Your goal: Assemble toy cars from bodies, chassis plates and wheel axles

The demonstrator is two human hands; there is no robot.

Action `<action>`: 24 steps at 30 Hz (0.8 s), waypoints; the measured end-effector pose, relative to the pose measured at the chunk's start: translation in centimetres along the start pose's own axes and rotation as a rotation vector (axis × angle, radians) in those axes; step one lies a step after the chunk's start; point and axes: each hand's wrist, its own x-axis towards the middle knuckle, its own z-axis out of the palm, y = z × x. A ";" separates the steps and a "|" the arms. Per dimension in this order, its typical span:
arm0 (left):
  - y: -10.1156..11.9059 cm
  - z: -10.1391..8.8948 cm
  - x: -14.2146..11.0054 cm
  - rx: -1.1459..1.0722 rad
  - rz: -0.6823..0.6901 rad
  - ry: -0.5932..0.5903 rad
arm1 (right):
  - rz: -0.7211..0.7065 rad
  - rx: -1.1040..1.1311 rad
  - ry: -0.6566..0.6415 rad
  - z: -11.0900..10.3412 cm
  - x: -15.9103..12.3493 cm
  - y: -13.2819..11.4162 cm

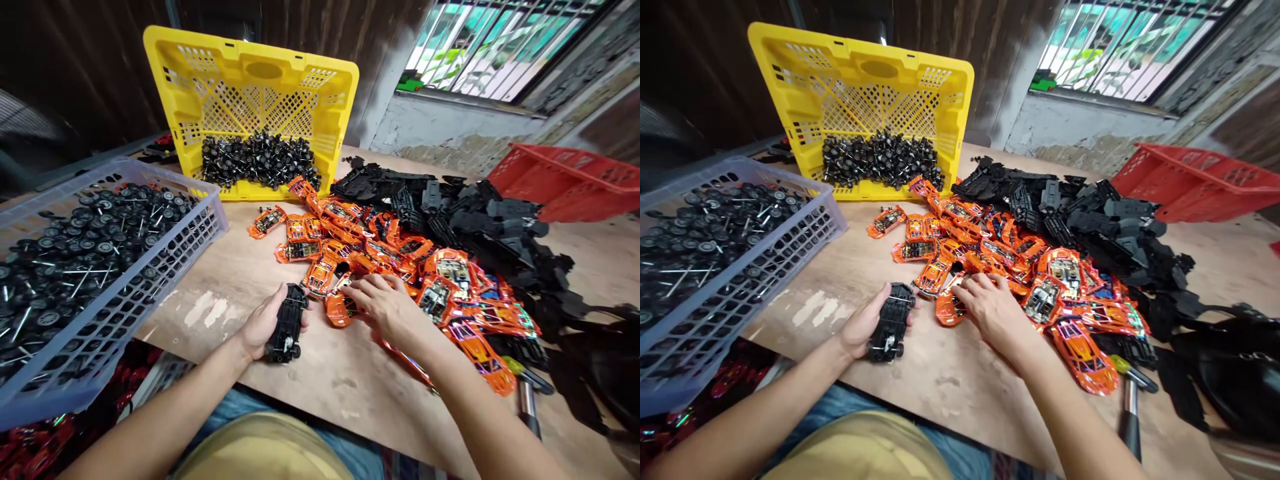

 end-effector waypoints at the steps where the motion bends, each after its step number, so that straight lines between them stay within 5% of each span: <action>1: -0.1 0.1 0.0 0.009 0.031 0.026 | 0.012 0.020 0.037 -0.3 -0.2 0.1; 6: -0.2 1.4 -0.1 0.110 0.149 0.103 | 0.240 0.514 0.393 1.2 -2.2 -2.8; 12: -0.9 4.1 -0.7 0.500 0.394 0.171 | 0.451 1.005 0.463 5.4 -2.4 -10.2; 17: -2.1 5.3 -0.9 0.656 0.637 0.138 | 0.491 1.075 0.531 6.5 -1.7 -11.7; 24: -3.0 5.3 -1.3 0.763 0.665 0.150 | 0.464 0.967 0.545 8.0 -2.4 -11.7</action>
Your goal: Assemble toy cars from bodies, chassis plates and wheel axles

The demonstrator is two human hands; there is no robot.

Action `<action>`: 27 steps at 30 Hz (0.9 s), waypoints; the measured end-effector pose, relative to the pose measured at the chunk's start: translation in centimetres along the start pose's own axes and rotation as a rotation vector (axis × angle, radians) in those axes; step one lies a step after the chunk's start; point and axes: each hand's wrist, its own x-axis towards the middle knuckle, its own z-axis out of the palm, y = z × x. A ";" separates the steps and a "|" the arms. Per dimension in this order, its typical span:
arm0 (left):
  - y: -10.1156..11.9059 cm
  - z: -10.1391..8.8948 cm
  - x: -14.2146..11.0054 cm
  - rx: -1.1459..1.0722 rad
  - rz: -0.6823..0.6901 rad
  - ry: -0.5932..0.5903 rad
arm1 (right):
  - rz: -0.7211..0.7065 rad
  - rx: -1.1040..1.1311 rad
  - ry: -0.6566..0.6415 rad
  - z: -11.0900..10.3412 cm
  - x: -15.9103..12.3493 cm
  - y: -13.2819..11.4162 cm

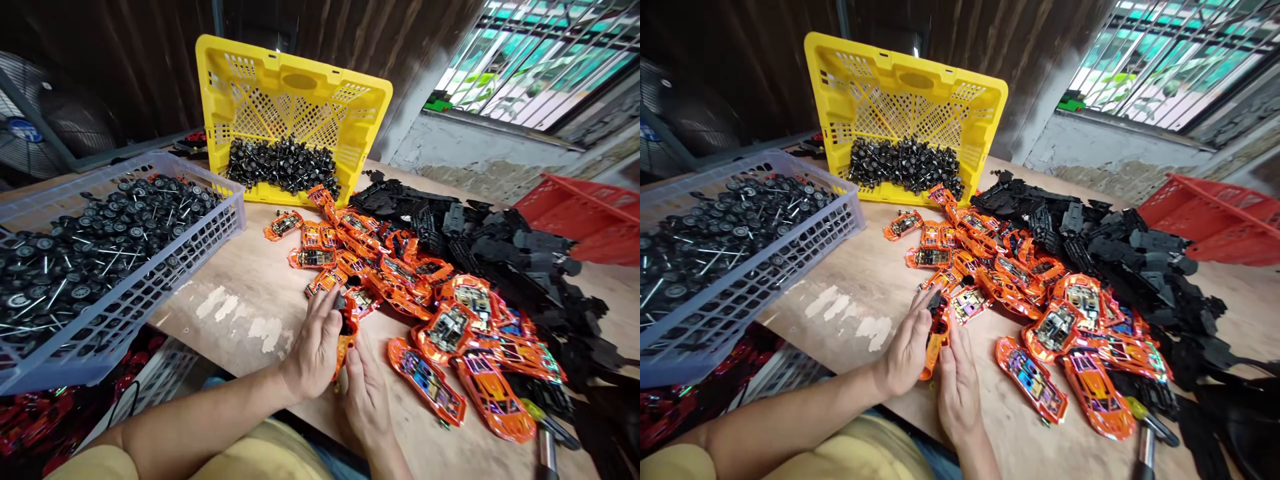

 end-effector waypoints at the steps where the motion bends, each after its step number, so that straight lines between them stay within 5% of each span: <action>1: -0.1 0.1 -0.1 0.001 -0.009 0.000 | -0.019 -0.016 -0.004 0.0 -0.1 0.1; 9: -0.8 0.6 -0.3 -0.014 0.020 -0.021 | -0.148 -0.119 0.029 0.0 0.3 -0.4; 17: 0.9 -0.4 1.2 -0.175 0.101 -0.111 | 0.021 0.142 0.146 1.3 0.5 -1.7; 21: 0.6 -0.6 1.5 -0.175 0.008 -0.064 | 0.087 0.230 0.223 2.0 0.6 -1.9; 27: -0.8 -1.0 1.0 -0.395 -0.064 -0.167 | 0.094 0.075 0.170 -0.9 2.1 -1.8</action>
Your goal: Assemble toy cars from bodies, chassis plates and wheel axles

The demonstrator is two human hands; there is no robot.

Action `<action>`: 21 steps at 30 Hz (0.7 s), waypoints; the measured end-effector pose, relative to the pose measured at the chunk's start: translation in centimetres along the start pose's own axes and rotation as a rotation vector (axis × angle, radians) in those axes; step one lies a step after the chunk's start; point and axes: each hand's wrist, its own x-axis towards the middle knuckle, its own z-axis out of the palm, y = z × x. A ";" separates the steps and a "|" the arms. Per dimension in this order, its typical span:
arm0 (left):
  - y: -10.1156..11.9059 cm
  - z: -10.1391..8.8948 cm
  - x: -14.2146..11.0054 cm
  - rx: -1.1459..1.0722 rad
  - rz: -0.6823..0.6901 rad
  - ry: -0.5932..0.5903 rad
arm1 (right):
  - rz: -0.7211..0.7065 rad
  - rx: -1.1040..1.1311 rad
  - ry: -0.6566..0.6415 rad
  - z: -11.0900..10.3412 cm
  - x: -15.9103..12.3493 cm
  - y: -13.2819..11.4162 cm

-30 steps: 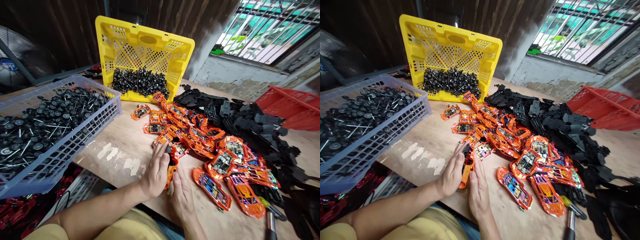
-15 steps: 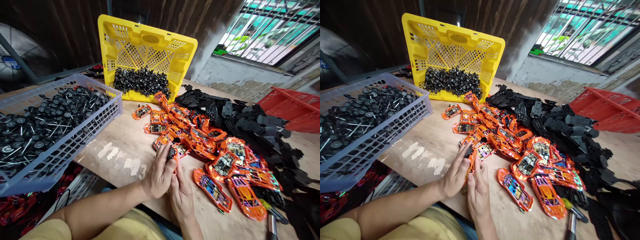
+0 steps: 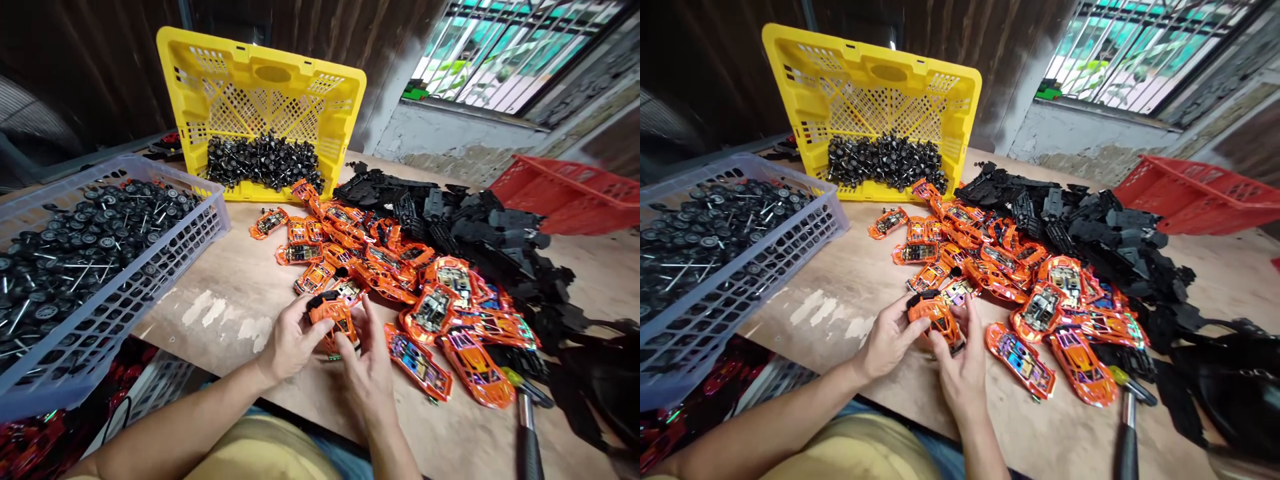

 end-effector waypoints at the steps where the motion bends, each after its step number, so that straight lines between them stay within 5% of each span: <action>1: 0.0 0.0 0.0 -0.007 0.005 -0.026 | -0.029 -0.027 -0.031 -0.6 0.7 -0.4; 5: 0.9 0.4 -0.2 0.162 0.029 -0.096 | -0.200 -0.176 -0.075 -1.8 3.3 -2.5; 14: 0.9 1.5 0.9 0.308 0.155 -0.099 | -0.414 -0.267 0.218 -0.6 5.7 -2.4; 21: 0.7 -0.2 1.5 0.019 0.057 -0.185 | -0.222 0.013 -0.234 -3.2 5.6 -2.7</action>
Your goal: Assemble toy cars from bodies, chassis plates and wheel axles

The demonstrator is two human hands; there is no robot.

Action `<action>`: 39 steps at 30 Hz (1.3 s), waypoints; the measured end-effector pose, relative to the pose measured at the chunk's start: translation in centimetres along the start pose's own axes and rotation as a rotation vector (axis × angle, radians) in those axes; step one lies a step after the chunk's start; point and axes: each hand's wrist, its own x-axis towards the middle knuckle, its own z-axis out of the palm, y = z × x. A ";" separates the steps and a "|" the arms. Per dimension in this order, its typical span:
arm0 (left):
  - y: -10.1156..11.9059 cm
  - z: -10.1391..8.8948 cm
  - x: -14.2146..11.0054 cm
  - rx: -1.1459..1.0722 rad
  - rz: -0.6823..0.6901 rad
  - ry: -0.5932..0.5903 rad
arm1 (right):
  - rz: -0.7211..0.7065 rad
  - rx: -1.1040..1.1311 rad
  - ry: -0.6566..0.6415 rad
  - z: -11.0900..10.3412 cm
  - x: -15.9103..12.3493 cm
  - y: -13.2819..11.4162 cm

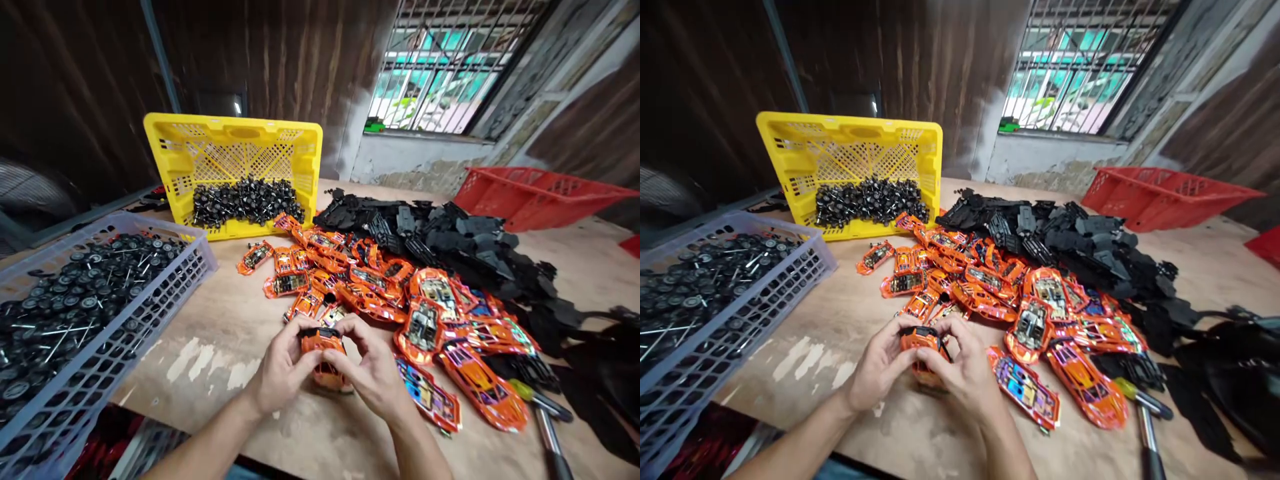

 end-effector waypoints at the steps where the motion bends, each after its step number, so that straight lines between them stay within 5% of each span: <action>1: 0.0 -0.3 0.0 0.031 0.004 -0.017 | 0.022 0.010 -0.010 -0.1 -0.2 0.0; 11: 0.1 -1.0 0.1 0.225 0.037 -0.077 | -0.080 -0.093 0.089 0.4 -1.5 0.3; 20: -2.3 2.0 -1.0 -0.039 -0.125 0.215 | -0.029 -0.061 0.188 1.4 -2.0 1.7; 25: -2.4 2.4 -1.4 -0.073 -0.167 0.143 | 0.010 -0.025 0.215 1.4 -2.7 2.3; 32: -0.2 -0.2 0.0 0.201 0.044 -0.057 | -0.102 -0.083 -0.036 -0.9 -1.8 0.6; 39: 0.2 -0.3 -0.3 0.250 0.057 -0.056 | -0.124 -0.160 -0.015 -1.5 -2.2 0.5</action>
